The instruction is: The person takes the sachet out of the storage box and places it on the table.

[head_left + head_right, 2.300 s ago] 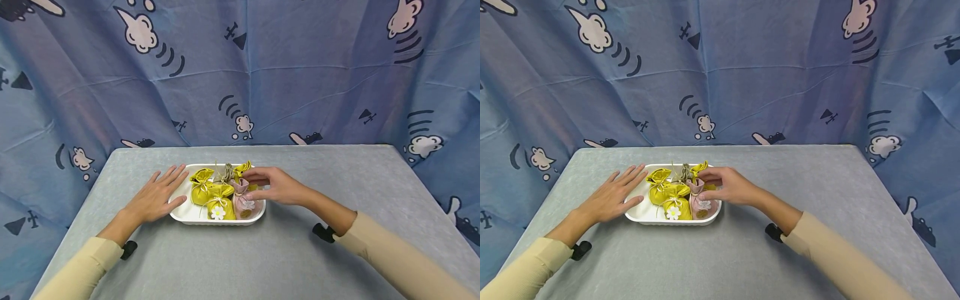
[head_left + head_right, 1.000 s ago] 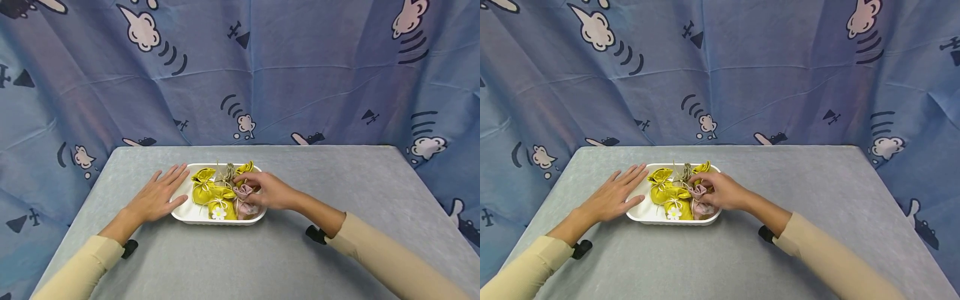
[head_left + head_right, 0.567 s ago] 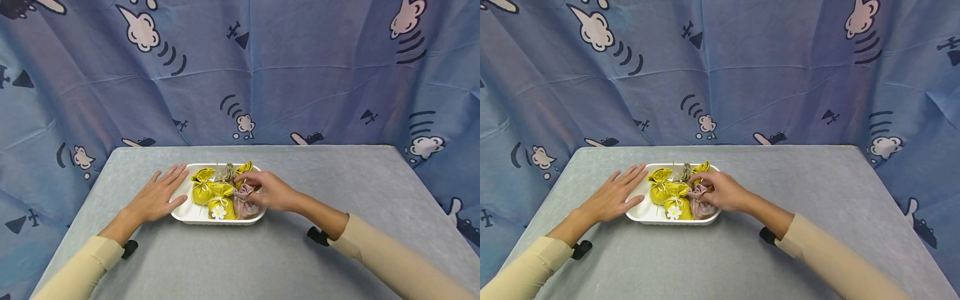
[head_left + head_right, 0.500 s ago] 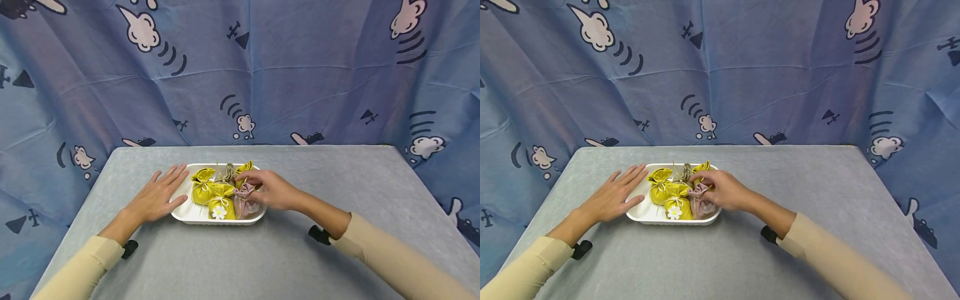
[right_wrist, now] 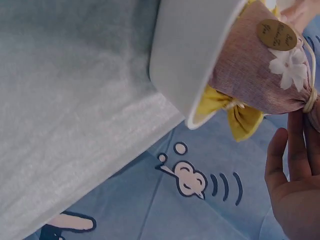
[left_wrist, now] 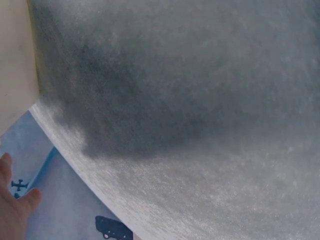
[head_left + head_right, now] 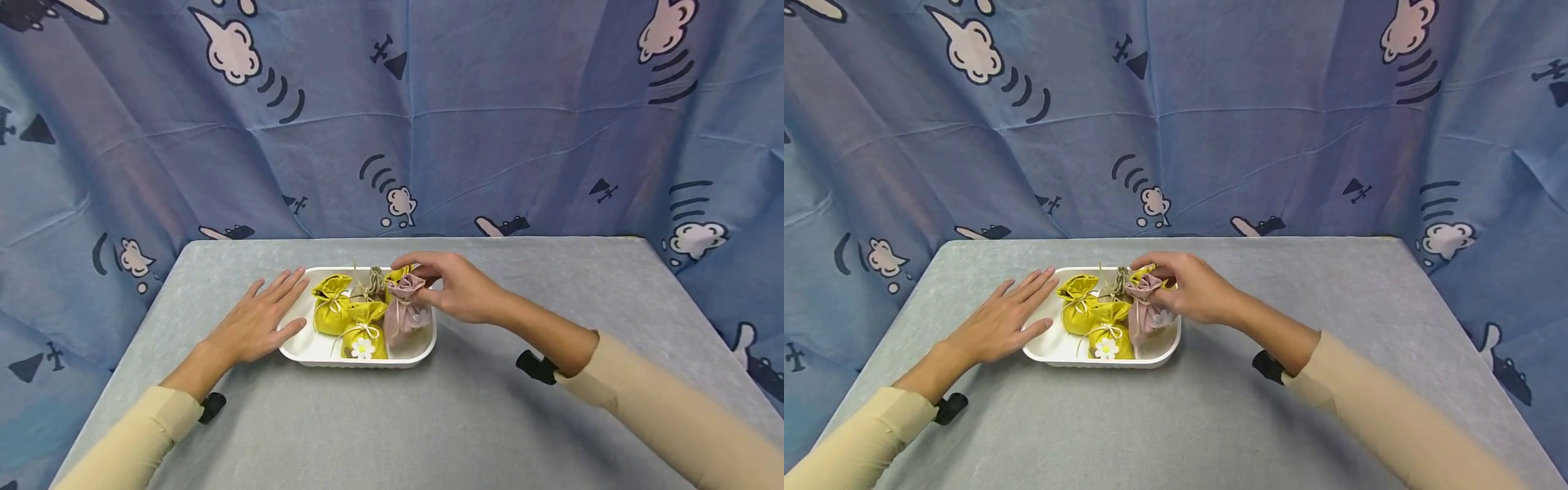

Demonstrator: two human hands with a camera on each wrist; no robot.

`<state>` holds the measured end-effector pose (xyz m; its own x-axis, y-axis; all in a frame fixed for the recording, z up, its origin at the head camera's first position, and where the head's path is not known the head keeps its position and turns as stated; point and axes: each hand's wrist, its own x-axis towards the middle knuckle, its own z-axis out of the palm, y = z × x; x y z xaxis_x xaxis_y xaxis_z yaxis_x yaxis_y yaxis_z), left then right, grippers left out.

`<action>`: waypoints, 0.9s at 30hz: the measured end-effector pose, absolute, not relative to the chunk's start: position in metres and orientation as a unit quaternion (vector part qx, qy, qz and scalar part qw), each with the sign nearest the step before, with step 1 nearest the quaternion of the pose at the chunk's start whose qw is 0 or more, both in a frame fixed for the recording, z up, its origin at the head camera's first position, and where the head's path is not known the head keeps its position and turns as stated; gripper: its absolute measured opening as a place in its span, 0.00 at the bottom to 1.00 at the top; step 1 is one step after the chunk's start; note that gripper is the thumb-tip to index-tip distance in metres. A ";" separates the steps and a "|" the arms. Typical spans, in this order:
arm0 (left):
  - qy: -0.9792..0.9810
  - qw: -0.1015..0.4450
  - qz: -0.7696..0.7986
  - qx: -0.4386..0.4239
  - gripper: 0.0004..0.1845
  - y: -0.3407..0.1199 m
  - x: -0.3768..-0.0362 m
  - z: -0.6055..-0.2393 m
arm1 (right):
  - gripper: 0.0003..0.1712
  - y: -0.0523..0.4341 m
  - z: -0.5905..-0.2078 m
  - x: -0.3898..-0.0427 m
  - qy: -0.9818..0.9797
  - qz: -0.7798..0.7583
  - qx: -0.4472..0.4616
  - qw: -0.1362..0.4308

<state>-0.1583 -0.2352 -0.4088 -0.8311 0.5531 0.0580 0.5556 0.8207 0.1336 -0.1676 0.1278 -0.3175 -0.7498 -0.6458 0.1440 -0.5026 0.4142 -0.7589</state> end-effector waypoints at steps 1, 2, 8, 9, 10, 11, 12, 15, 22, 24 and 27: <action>-0.954 0.008 -0.074 -0.291 0.40 -0.235 -0.158 -0.409 | 0.27 0.129 -0.315 -0.168 0.836 -0.420 -0.343 0.082; -0.954 0.009 -0.073 -0.291 0.40 -0.235 -0.158 -0.408 | 0.27 0.129 -0.312 -0.168 0.835 -0.423 -0.343 0.080; -0.954 0.010 -0.073 -0.291 0.40 -0.236 -0.158 -0.409 | 0.27 0.135 -0.298 -0.170 0.849 -0.404 -0.332 0.075; -0.954 0.009 -0.073 -0.291 0.40 -0.236 -0.158 -0.409 | 0.28 0.137 -0.296 -0.171 0.852 -0.400 -0.330 0.073; -0.954 0.009 -0.072 -0.290 0.40 -0.236 -0.158 -0.409 | 0.28 0.139 -0.294 -0.171 0.853 -0.399 -0.329 0.071; -0.954 0.008 -0.073 -0.290 0.40 -0.236 -0.158 -0.409 | 0.28 0.141 -0.293 -0.172 0.854 -0.398 -0.329 0.067; -0.954 0.007 -0.073 -0.290 0.40 -0.236 -0.158 -0.409 | 0.28 0.144 -0.291 -0.173 0.855 -0.397 -0.328 0.064; -0.954 0.007 -0.073 -0.290 0.40 -0.235 -0.158 -0.410 | 0.28 0.152 -0.288 -0.175 0.860 -0.390 -0.326 0.049; -0.953 0.013 -0.076 -0.293 0.40 -0.236 -0.159 -0.410 | 0.27 0.177 -0.285 -0.182 0.879 -0.373 -0.296 0.025; -0.952 0.014 -0.077 -0.294 0.39 -0.236 -0.159 -0.410 | 0.27 0.184 -0.286 -0.184 0.882 -0.372 -0.287 0.024; -0.952 0.014 -0.078 -0.294 0.39 -0.236 -0.159 -0.410 | 0.28 0.194 -0.287 -0.187 0.885 -0.375 -0.275 0.022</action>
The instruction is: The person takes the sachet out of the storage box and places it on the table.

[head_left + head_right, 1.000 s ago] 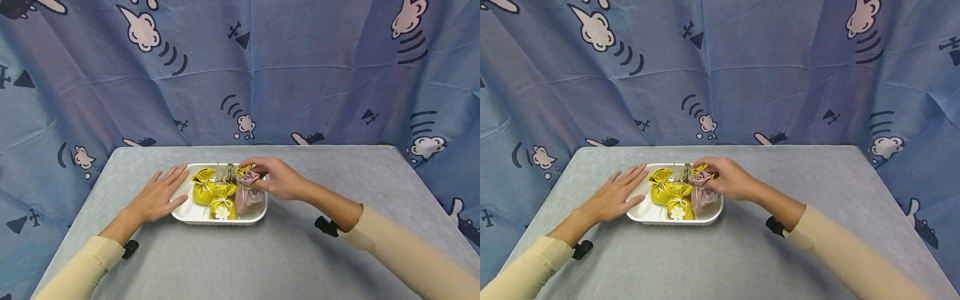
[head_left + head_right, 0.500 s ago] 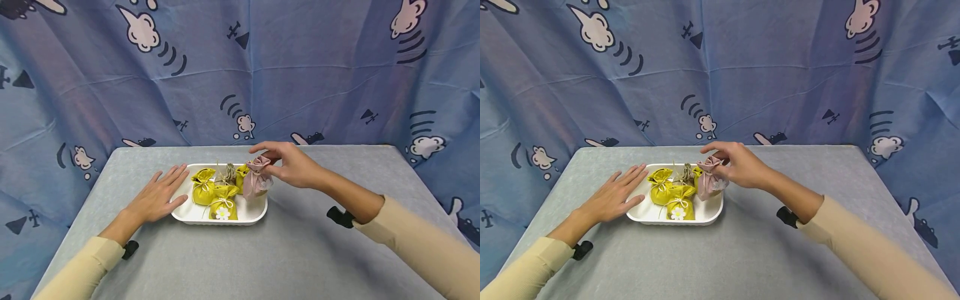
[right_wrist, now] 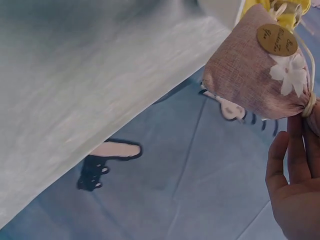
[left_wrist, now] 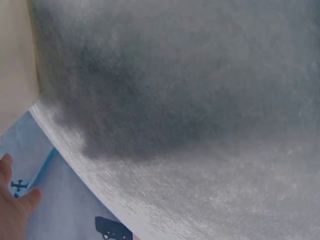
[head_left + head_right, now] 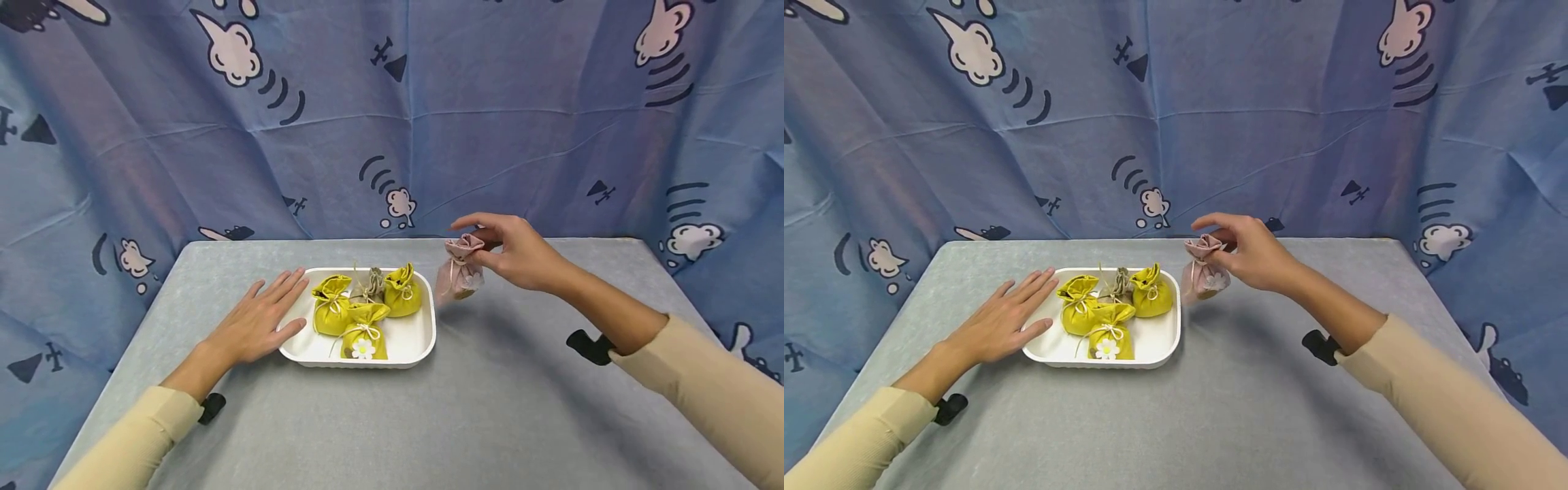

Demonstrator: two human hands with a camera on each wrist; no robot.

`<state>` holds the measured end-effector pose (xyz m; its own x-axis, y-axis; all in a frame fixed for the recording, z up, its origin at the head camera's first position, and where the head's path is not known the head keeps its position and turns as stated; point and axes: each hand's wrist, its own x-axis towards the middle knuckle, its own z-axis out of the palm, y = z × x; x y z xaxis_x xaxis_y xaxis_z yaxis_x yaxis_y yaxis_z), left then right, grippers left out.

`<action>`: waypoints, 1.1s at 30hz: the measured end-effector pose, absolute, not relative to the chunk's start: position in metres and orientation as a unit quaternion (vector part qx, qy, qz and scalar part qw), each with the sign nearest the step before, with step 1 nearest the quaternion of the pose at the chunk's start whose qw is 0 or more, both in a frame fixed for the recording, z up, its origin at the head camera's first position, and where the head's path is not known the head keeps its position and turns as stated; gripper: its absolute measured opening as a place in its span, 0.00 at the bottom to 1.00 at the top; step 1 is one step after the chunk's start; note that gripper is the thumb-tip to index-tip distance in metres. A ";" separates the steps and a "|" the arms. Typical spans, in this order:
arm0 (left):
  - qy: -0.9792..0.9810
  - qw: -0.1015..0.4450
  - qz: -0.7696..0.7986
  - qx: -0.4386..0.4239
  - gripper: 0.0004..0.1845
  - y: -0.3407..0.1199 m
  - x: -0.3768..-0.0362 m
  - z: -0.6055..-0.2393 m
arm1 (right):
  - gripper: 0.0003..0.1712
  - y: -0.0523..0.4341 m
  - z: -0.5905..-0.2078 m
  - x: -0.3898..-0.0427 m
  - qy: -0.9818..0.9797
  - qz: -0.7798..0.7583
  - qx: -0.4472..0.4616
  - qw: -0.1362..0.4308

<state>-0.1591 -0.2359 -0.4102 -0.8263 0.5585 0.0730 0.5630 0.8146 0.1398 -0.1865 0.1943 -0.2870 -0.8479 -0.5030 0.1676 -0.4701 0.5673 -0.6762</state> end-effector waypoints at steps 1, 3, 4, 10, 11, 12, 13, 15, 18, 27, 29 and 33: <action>-0.952 0.014 -0.078 -0.294 0.39 -0.236 -0.159 -0.410 | 0.28 0.197 -0.288 -0.188 0.885 -0.378 -0.272 0.021; -0.953 0.014 -0.078 -0.294 0.39 -0.237 -0.159 -0.411 | 0.28 0.202 -0.289 -0.190 0.886 -0.379 -0.267 0.018; -0.952 0.015 -0.077 -0.294 0.39 -0.237 -0.159 -0.411 | 0.28 0.205 -0.290 -0.191 0.886 -0.379 -0.265 0.016; -0.951 0.022 -0.080 -0.298 0.39 -0.236 -0.159 -0.412 | 0.28 0.219 -0.299 -0.196 0.893 -0.377 -0.244 0.016; -0.950 0.024 -0.082 -0.300 0.39 -0.236 -0.159 -0.412 | 0.28 0.222 -0.300 -0.197 0.895 -0.377 -0.240 0.016; -0.950 0.026 -0.083 -0.301 0.39 -0.237 -0.158 -0.412 | 0.28 0.224 -0.302 -0.197 0.896 -0.377 -0.236 0.017; -0.949 0.027 -0.084 -0.302 0.39 -0.237 -0.158 -0.412 | 0.28 0.226 -0.305 -0.198 0.896 -0.378 -0.231 0.017; -0.949 0.028 -0.086 -0.303 0.39 -0.237 -0.158 -0.412 | 0.28 0.231 -0.309 -0.199 0.897 -0.382 -0.222 0.019; -0.949 0.024 -0.085 -0.302 0.39 -0.236 -0.158 -0.411 | 0.29 0.238 -0.317 -0.202 0.897 -0.390 -0.207 0.022; -0.948 0.038 -0.086 -0.306 0.38 -0.237 -0.159 -0.414 | 0.29 0.250 -0.347 -0.207 0.903 -0.394 -0.167 0.022; -0.948 0.037 -0.085 -0.306 0.38 -0.237 -0.159 -0.414 | 0.29 0.251 -0.352 -0.208 0.907 -0.389 -0.163 0.018; -0.949 0.028 -0.082 -0.302 0.39 -0.236 -0.158 -0.412 | 0.28 0.253 -0.361 -0.209 0.912 -0.376 -0.166 0.008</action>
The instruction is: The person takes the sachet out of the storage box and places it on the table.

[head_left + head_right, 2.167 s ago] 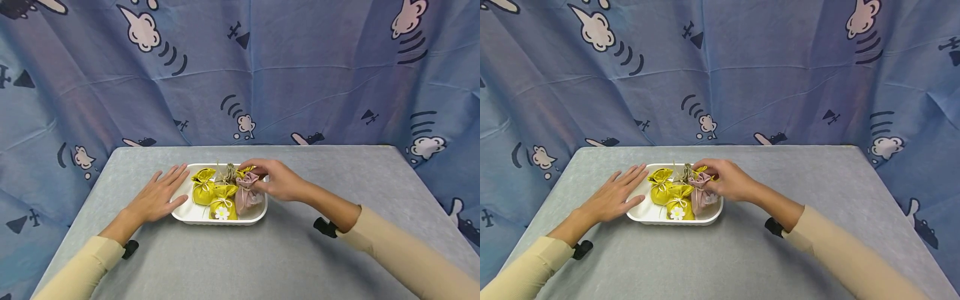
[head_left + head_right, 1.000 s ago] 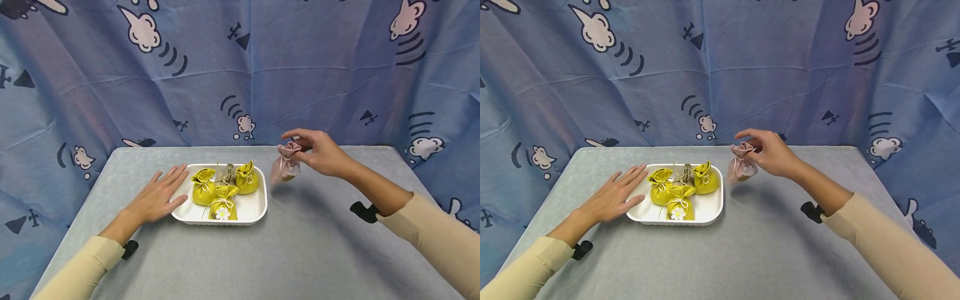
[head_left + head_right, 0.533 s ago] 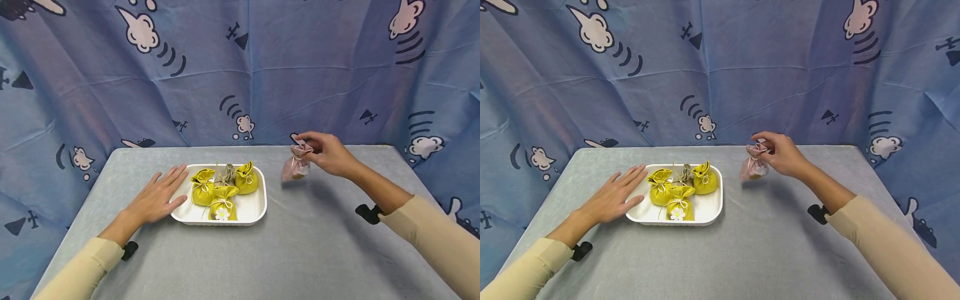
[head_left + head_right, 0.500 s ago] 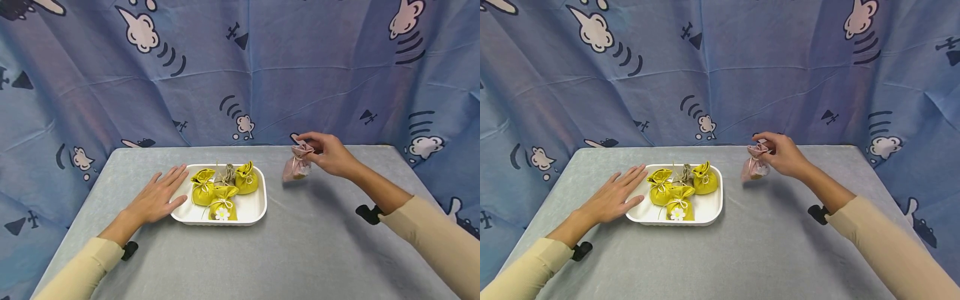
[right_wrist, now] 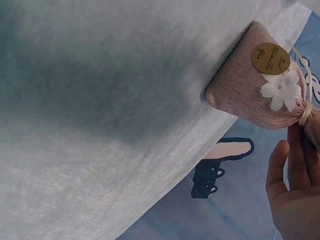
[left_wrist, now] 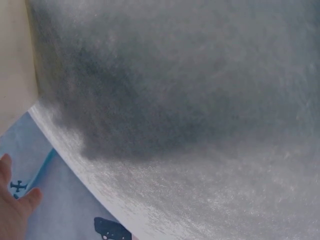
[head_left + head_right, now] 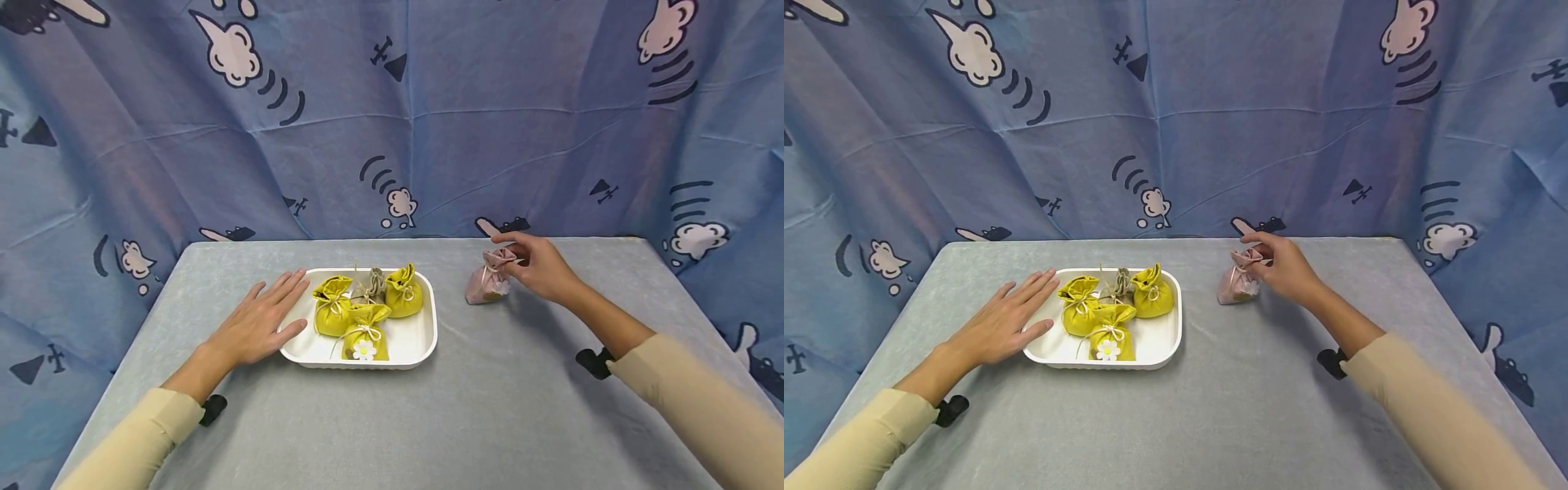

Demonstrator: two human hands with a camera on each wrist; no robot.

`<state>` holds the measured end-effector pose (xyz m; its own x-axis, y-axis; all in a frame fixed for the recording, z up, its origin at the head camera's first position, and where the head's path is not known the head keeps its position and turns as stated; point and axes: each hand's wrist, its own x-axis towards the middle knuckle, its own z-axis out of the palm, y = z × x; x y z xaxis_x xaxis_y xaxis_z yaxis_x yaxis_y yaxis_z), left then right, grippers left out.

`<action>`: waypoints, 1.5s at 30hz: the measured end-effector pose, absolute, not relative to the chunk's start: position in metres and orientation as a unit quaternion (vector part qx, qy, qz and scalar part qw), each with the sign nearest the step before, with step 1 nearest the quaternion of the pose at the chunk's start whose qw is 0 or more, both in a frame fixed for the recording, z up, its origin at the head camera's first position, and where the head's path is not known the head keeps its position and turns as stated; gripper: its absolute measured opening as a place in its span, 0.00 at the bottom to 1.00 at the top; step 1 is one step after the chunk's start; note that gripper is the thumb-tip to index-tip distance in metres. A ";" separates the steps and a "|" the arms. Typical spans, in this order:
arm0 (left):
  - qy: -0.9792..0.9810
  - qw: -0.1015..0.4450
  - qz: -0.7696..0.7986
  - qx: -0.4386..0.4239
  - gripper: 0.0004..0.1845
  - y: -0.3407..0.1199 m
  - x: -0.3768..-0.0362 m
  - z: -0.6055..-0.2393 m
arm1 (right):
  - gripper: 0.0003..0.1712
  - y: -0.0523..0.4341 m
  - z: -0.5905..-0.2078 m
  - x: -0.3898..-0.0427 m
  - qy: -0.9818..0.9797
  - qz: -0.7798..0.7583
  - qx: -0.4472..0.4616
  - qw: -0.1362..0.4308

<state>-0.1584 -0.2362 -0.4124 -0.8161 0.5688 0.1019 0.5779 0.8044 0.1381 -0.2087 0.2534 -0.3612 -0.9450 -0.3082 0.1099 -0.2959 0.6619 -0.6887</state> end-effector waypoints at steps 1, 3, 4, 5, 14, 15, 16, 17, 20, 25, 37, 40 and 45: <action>-0.950 0.025 -0.082 -0.301 0.39 -0.236 -0.158 -0.412 | 0.28 0.254 -0.363 -0.208 0.912 -0.375 -0.166 0.006; -0.950 0.021 -0.081 -0.301 0.39 -0.236 -0.158 -0.413 | 0.28 0.255 -0.364 -0.208 0.911 -0.376 -0.168 0.004; -0.950 0.022 -0.082 -0.300 0.39 -0.236 -0.158 -0.413 | 0.29 0.255 -0.364 -0.208 0.911 -0.377 -0.169 0.004; -0.950 0.022 -0.082 -0.300 0.39 -0.236 -0.158 -0.413 | 0.29 0.256 -0.364 -0.207 0.910 -0.379 -0.170 0.005; -0.949 0.027 -0.087 -0.303 0.38 -0.237 -0.159 -0.412 | 0.33 0.255 -0.359 -0.208 0.912 -0.372 -0.174 -0.012; -0.949 0.027 -0.087 -0.303 0.38 -0.237 -0.159 -0.412 | 0.33 0.254 -0.359 -0.208 0.912 -0.371 -0.175 -0.015; -0.949 0.026 -0.086 -0.303 0.38 -0.237 -0.159 -0.412 | 0.33 0.254 -0.358 -0.209 0.911 -0.371 -0.177 -0.019; -0.949 0.025 -0.086 -0.303 0.38 -0.237 -0.159 -0.412 | 0.33 0.253 -0.357 -0.209 0.910 -0.372 -0.180 -0.022; -0.949 0.023 -0.084 -0.303 0.39 -0.236 -0.160 -0.411 | 0.34 0.249 -0.355 -0.211 0.907 -0.373 -0.194 -0.032; -0.950 0.020 -0.084 -0.301 0.39 -0.236 -0.159 -0.411 | 0.35 0.240 -0.351 -0.214 0.899 -0.383 -0.207 -0.038; -0.949 0.022 -0.084 -0.302 0.38 -0.237 -0.159 -0.411 | 0.35 0.209 -0.346 -0.213 0.861 -0.452 -0.230 0.034; -0.948 0.028 -0.085 -0.304 0.38 -0.237 -0.160 -0.413 | 0.36 0.199 -0.346 -0.211 0.857 -0.457 -0.232 0.047; -0.948 0.029 -0.084 -0.305 0.38 -0.237 -0.160 -0.413 | 0.38 0.180 -0.345 -0.206 0.857 -0.453 -0.237 0.060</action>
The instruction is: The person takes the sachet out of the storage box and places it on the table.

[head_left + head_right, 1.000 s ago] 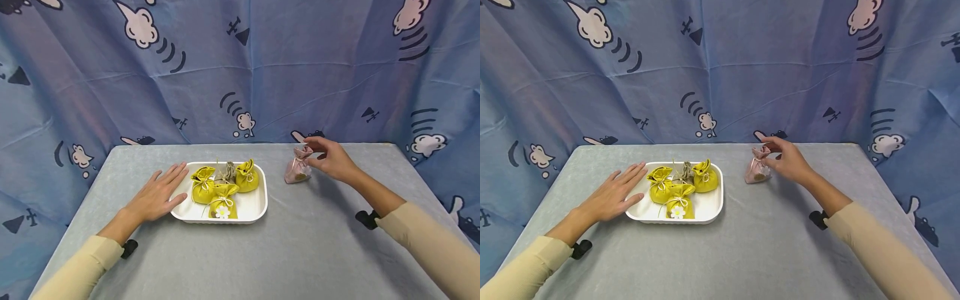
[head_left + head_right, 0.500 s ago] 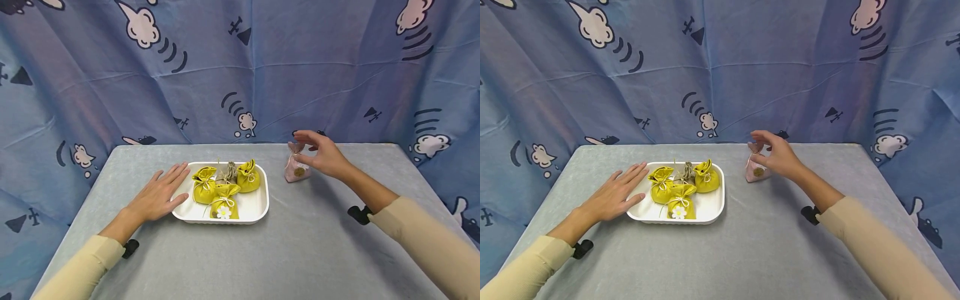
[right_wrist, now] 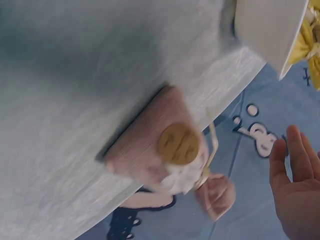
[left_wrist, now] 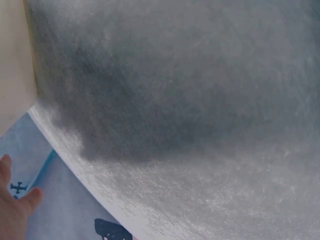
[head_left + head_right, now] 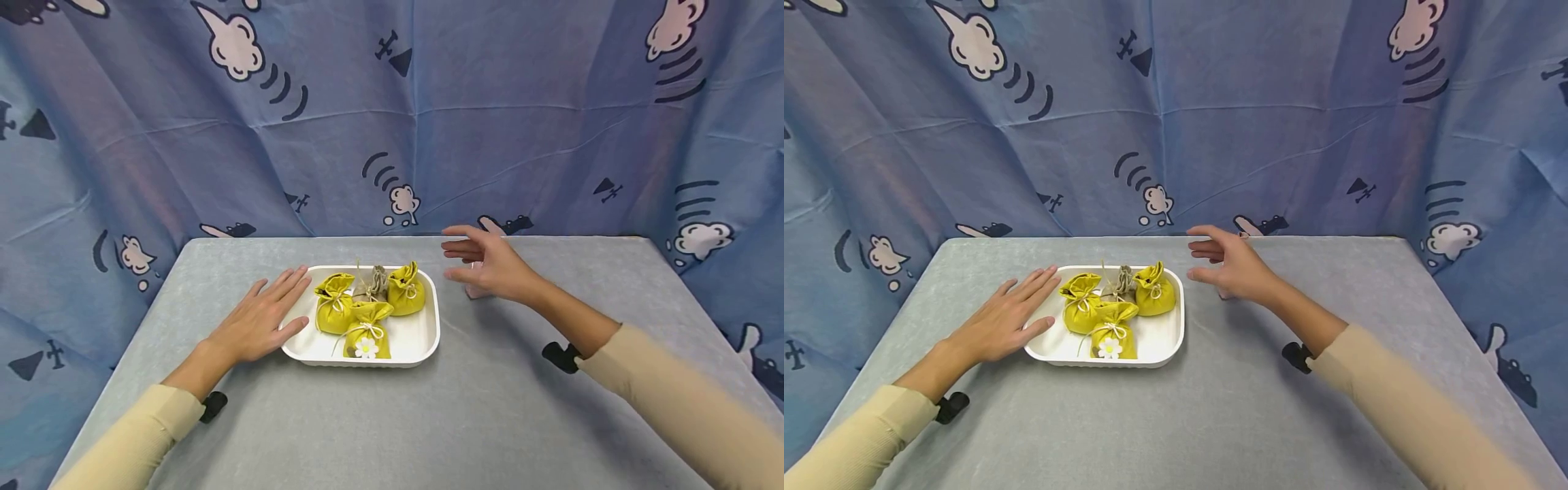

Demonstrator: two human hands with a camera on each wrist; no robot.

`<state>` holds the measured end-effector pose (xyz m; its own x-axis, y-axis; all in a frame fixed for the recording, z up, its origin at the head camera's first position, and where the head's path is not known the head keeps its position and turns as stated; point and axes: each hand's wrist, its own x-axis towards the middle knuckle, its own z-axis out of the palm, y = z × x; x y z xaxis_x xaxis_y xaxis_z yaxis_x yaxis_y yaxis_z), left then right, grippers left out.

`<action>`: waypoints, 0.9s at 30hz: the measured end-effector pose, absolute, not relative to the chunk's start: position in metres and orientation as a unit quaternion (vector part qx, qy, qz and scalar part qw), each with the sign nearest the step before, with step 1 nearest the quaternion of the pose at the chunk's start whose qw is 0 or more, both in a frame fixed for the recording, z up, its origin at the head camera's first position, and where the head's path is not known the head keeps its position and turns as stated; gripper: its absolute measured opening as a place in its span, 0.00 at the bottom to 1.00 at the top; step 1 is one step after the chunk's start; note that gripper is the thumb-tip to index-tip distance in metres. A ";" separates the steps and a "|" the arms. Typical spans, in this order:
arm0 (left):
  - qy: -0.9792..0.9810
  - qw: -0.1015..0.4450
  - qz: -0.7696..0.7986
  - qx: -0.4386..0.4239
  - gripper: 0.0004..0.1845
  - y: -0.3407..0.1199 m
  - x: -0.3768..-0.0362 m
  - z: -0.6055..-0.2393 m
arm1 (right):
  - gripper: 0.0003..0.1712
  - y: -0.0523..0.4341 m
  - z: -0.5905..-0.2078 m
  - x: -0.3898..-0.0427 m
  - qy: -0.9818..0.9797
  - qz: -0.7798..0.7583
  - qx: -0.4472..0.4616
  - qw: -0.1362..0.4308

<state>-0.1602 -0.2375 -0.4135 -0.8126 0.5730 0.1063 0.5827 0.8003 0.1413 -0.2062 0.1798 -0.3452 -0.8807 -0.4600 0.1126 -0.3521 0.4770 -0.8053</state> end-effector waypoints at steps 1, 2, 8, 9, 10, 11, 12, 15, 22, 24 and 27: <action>-0.948 0.028 -0.084 -0.304 0.38 -0.237 -0.160 -0.413 | 0.38 0.176 -0.345 -0.205 0.856 -0.454 -0.239 0.064; -0.949 0.027 -0.083 -0.304 0.38 -0.237 -0.160 -0.413 | 0.38 0.173 -0.345 -0.204 0.855 -0.454 -0.242 0.068; -0.947 0.031 -0.086 -0.307 0.38 -0.236 -0.160 -0.412 | 0.38 0.156 -0.350 -0.202 0.840 -0.470 -0.256 0.092; -0.947 0.032 -0.087 -0.307 0.38 -0.236 -0.160 -0.413 | 0.38 0.154 -0.352 -0.202 0.837 -0.472 -0.259 0.093; -0.947 0.032 -0.088 -0.307 0.38 -0.236 -0.160 -0.413 | 0.38 0.152 -0.353 -0.202 0.835 -0.474 -0.263 0.094; -0.947 0.032 -0.089 -0.307 0.38 -0.236 -0.160 -0.413 | 0.39 0.149 -0.354 -0.202 0.833 -0.475 -0.267 0.095; -0.947 0.030 -0.089 -0.307 0.38 -0.236 -0.160 -0.413 | 0.39 0.147 -0.355 -0.202 0.831 -0.477 -0.271 0.095; -0.949 0.021 -0.087 -0.302 0.38 -0.236 -0.160 -0.412 | 0.39 0.141 -0.357 -0.201 0.826 -0.482 -0.274 0.100; -0.950 0.011 -0.087 -0.298 0.39 -0.236 -0.160 -0.412 | 0.39 0.128 -0.363 -0.197 0.821 -0.491 -0.272 0.109; -0.950 0.014 -0.088 -0.298 0.38 -0.237 -0.160 -0.412 | 0.39 0.126 -0.364 -0.197 0.824 -0.486 -0.271 0.108; -0.950 0.016 -0.089 -0.299 0.38 -0.237 -0.160 -0.413 | 0.39 0.124 -0.366 -0.196 0.830 -0.477 -0.266 0.109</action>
<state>-0.1596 -0.2368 -0.4128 -0.8203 0.5658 0.0839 0.5715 0.8050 0.1591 -0.1962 0.1236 -0.3658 -0.8343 -0.5466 0.0723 -0.3378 0.4031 -0.8505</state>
